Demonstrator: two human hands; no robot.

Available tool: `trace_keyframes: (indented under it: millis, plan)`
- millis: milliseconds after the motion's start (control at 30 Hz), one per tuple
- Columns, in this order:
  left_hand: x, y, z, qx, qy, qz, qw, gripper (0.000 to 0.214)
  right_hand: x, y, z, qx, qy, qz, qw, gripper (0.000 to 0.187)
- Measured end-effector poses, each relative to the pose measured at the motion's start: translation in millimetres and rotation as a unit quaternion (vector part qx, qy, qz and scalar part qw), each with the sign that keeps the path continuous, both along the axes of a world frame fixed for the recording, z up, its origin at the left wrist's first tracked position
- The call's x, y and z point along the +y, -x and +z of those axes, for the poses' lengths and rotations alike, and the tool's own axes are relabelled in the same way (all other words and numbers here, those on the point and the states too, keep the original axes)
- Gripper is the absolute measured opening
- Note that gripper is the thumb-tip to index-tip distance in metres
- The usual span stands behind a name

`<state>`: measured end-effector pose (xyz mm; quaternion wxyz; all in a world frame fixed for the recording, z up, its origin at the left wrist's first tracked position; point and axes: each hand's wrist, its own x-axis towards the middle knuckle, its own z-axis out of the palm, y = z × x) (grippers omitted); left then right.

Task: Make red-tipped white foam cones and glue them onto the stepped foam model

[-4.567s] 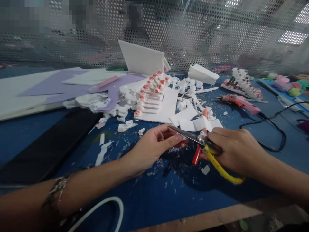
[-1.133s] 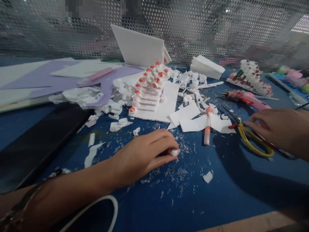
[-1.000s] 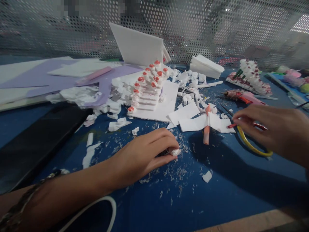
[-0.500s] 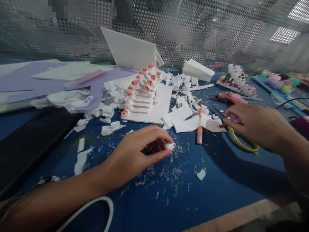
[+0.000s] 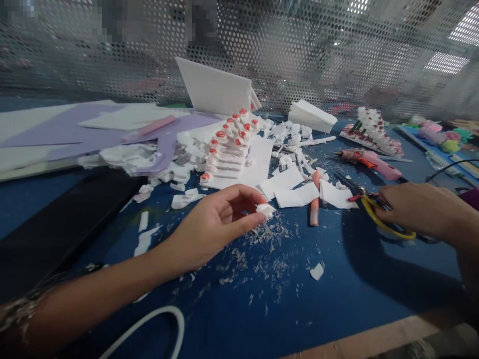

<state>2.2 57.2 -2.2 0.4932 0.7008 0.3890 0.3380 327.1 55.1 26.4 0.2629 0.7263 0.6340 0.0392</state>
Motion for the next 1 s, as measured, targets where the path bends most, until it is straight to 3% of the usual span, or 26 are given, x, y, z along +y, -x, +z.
trace_keyframes:
  millis: [167,267,367,467,600,767,1000]
  plan:
    - [4,0,-3.2,-0.108,0.084,0.003,0.991,0.031,-2,1,14.3,0.005,-0.137,0.019,0.99,0.037]
    - [4,-4,-3.2,-0.164,0.126,0.009,0.978,0.034,-5,13,17.4,0.07,-0.215,0.09,0.97,0.034]
    - [1,-8,-1.9,-0.181,0.151,0.008,0.972,0.031,-9,37,10.6,0.219,-0.182,0.169,0.944,0.036]
    - [-1,-11,-1.5,-0.184,0.16,-0.001,0.97,0.028,-14,60,-1.0,0.287,-0.101,0.218,0.927,0.039]
    - [-3,-12,-3.4,-0.174,0.158,0.026,0.972,0.027,-21,74,-10.8,0.259,-0.145,0.295,0.908,0.046]
    - [-2,-11,-7.3,-0.174,0.156,0.009,0.972,0.018,-27,81,-12.1,0.234,-0.165,0.353,0.891,0.029]
    - [-1,-10,-9.3,-0.192,0.145,-0.017,0.97,0.014,-29,83,-13.9,0.241,-0.171,0.374,0.879,0.028]
